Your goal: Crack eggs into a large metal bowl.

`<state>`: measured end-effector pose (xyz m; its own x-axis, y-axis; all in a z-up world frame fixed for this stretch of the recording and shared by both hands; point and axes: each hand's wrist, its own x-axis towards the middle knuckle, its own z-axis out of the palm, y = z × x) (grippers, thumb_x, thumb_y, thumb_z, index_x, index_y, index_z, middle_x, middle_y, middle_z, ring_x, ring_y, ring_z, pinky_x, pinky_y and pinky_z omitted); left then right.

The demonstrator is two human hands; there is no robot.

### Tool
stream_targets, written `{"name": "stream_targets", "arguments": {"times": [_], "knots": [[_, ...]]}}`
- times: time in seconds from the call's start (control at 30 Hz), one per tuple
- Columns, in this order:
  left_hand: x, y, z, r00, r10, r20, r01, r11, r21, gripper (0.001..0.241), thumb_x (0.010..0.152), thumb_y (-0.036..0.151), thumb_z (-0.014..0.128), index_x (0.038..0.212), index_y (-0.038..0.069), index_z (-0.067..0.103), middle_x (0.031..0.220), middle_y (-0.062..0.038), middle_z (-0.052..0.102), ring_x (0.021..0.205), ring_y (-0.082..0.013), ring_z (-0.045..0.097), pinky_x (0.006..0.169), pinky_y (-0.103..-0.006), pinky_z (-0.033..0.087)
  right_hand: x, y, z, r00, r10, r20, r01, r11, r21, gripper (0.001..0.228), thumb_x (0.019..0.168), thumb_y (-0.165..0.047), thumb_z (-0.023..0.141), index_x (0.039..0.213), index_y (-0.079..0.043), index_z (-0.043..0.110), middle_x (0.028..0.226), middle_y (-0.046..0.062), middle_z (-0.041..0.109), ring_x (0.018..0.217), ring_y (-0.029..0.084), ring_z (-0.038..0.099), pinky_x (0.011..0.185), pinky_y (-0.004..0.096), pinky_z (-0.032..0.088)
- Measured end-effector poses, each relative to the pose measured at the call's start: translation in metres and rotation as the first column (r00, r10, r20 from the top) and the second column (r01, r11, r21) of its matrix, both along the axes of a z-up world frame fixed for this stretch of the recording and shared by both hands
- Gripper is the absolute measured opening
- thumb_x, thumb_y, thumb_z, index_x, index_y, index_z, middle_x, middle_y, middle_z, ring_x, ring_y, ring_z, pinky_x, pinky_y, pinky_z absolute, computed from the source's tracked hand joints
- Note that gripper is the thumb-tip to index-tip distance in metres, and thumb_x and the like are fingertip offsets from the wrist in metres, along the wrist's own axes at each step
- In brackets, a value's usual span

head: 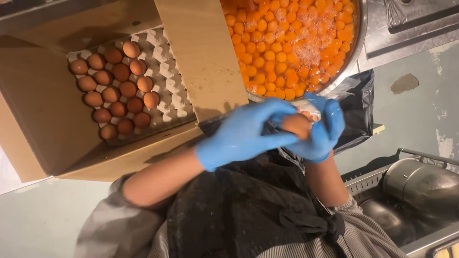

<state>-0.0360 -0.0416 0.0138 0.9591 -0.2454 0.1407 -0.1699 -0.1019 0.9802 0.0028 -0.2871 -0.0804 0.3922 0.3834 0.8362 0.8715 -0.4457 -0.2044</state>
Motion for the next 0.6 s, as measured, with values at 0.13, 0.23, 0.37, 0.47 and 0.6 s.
{"name": "stream_targets", "arguments": {"times": [0.13,0.23,0.37,0.47,0.6], "knots": [[0.008,-0.002,-0.007,0.993,-0.087,-0.073,0.080,0.992,-0.097,0.047,0.089,0.032,0.079,0.125,0.007,0.063,0.105,-0.008,0.075,0.093,-0.0156,0.075,0.087,-0.0298,0.060,0.002,-0.004,0.009,0.961,-0.185,-0.208,0.160,0.979,-0.129,0.061,0.078,-0.015,0.098,0.129,-0.004,0.066,0.123,0.016,0.072,0.111,0.029,0.072,0.097,0.034,0.059],[0.009,0.040,-0.009,0.988,-0.131,-0.078,0.135,0.990,0.040,0.024,0.097,0.028,0.072,0.109,0.008,0.070,0.104,-0.005,0.078,0.095,-0.0135,0.076,0.087,-0.0298,0.059,0.029,-0.012,-0.017,0.883,-0.261,-0.390,0.255,0.965,-0.067,0.054,0.088,-0.009,0.089,0.135,-0.001,0.063,0.125,0.018,0.073,0.110,0.030,0.076,0.100,0.036,0.060],[-0.003,0.115,-0.008,0.976,0.059,-0.210,-0.021,0.983,0.181,0.019,0.097,0.024,0.068,0.100,0.007,0.076,0.095,-0.002,0.077,0.087,-0.0111,0.072,0.080,-0.0277,0.057,0.054,-0.033,-0.070,0.764,-0.405,-0.502,0.355,0.914,-0.197,0.048,0.089,-0.007,0.088,0.132,-0.001,0.068,0.127,0.020,0.072,0.114,0.034,0.072,0.098,0.038,0.057],[-0.005,0.173,-0.046,0.909,0.202,-0.364,-0.109,0.960,0.260,0.023,0.100,0.024,0.064,0.097,0.004,0.076,0.089,-0.006,0.074,0.083,-0.0144,0.067,0.077,-0.0294,0.055,0.053,-0.037,-0.074,0.724,-0.466,-0.509,0.399,0.884,-0.242,0.048,0.084,-0.009,0.089,0.127,-0.001,0.069,0.123,0.021,0.070,0.110,0.036,0.070,0.095,0.038,0.055],[0.004,0.223,-0.087,0.861,0.242,-0.447,0.214,0.625,0.751,0.033,0.100,0.034,0.060,0.096,0.003,0.073,0.090,-0.017,0.075,0.085,-0.0315,0.071,0.079,-0.0429,0.055,0.055,-0.037,-0.051,0.740,-0.335,-0.583,0.391,0.920,-0.032,0.042,0.094,-0.012,0.085,0.130,-0.002,0.065,0.126,0.017,0.072,0.114,0.032,0.072,0.103,0.039,0.056]]}}
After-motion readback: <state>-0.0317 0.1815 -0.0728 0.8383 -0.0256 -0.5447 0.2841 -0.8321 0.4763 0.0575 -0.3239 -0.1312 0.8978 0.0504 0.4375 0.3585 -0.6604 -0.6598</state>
